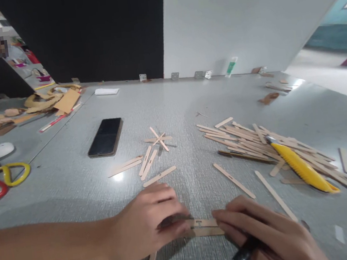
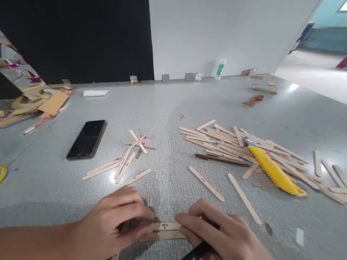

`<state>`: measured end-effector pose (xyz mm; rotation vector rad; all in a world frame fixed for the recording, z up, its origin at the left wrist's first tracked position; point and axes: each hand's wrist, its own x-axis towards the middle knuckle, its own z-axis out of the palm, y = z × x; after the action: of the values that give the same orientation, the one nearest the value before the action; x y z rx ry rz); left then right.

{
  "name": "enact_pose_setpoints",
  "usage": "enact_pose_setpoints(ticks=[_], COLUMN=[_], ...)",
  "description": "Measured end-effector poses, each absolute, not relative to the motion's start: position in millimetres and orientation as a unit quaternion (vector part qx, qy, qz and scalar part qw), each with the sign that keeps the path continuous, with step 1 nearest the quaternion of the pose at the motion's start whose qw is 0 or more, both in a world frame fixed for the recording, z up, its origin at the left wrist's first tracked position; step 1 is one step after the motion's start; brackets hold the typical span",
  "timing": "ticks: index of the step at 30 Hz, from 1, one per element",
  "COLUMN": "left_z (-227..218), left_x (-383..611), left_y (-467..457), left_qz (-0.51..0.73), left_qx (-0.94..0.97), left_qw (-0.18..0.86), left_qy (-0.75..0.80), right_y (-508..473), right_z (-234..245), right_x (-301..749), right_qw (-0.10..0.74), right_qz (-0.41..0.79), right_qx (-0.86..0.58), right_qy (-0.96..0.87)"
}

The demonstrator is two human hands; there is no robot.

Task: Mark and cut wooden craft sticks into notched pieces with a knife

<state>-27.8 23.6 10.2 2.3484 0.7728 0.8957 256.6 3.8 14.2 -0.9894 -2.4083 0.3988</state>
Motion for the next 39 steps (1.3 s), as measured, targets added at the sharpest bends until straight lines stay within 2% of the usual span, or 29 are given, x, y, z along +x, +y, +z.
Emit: enact_pose_setpoints(ticks=[5,10,14,33,36,39], left_z=[6,6,8,7,7,11], left_x=[-32,-36,-35,-34,-34,-34], left_y=[14,8,7,6,7,6], left_qz=[0.332,0.307,0.304,0.285,0.286,0.289], left_qx=[0.886,0.916,0.912,0.914,0.913,0.917], left_qw=[0.180,0.110,0.108,0.140,0.140,0.126], left_qy=[0.267,0.233,0.252,0.255,0.256,0.246], right_y=[0,1,5,4,4,1], right_z=[13,13,16,21,17,13], right_x=[264,263,260,256,258,264], right_qw=[0.250,0.188,0.158,0.158,0.169,0.221], right_qz=[0.051,0.102,0.132,0.116,0.117,0.081], right_qx=[-0.349,-0.328,-0.330,-0.321,-0.325,-0.342], right_qy=[-0.902,-0.920,-0.921,-0.927,-0.923,-0.910])
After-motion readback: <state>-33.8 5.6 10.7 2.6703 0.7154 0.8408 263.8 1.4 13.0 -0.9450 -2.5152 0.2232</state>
